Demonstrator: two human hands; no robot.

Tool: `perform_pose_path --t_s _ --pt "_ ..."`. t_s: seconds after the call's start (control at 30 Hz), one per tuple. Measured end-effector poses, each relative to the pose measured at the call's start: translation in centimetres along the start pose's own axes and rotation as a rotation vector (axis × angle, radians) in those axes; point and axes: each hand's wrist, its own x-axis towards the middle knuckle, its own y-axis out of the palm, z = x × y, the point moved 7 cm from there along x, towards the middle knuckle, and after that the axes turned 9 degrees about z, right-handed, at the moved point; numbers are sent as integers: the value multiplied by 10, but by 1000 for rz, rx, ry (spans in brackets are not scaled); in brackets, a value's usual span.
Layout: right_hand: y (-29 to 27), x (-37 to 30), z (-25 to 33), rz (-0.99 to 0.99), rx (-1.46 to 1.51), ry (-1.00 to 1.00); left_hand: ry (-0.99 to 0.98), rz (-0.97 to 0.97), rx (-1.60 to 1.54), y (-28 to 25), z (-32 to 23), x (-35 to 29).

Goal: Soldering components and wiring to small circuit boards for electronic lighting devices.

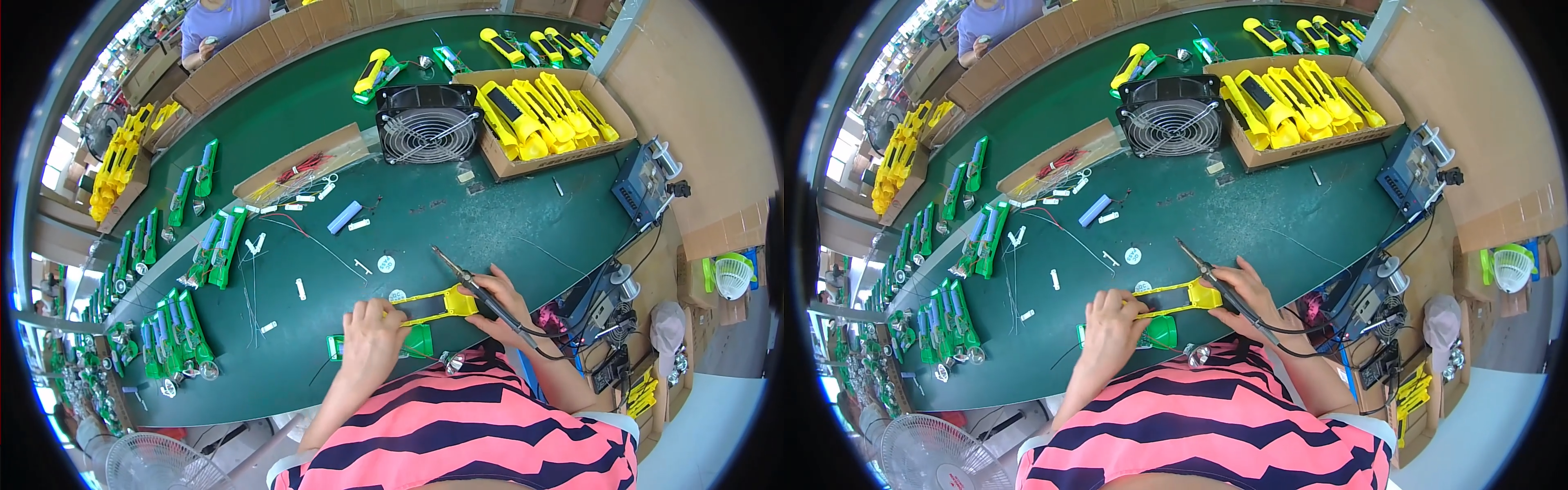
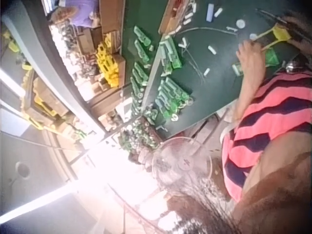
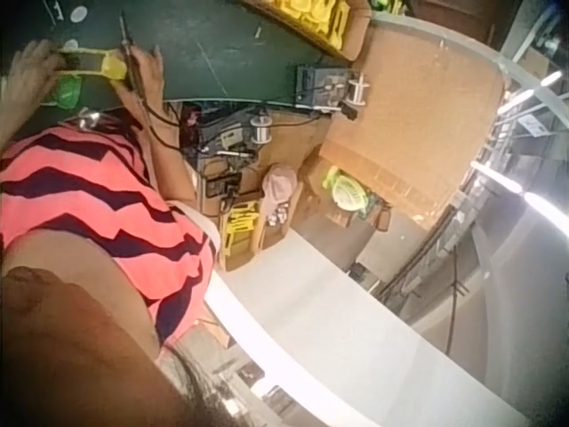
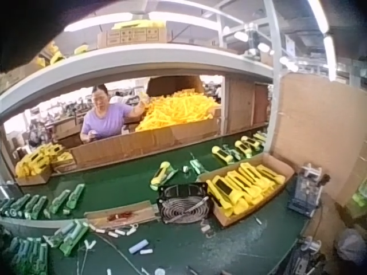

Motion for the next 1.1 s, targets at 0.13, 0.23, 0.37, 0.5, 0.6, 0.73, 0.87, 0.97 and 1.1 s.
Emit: perform_pose_path --t_s 0.13,0.23,0.37,0.5,0.6,0.73,0.87,0.97,1.1 --pt "2 3 -1 9 14 18 9 -79 -159 14 0 -6" --pt "4 11 4 -6 49 -52 67 -183 -178 14 -6 -8" --pt "21 25 10 52 -19 -140 34 -200 -38 22 -8 5" --pt "15 26 19 -20 -26 -346 -91 -76 -21 30 8 9" --pt "-12 27 29 -10 34 -346 -108 -85 -94 25 14 10" --pt "-18 30 0 47 518 -35 -85 -78 -77 25 17 12" --pt "-19 45 0 136 531 80 -114 -25 -70 26 19 14" --pt "-11 51 -3 182 516 93 -102 -18 -53 26 18 14" --pt "0 57 -8 229 470 112 -86 -12 -33 25 18 14"
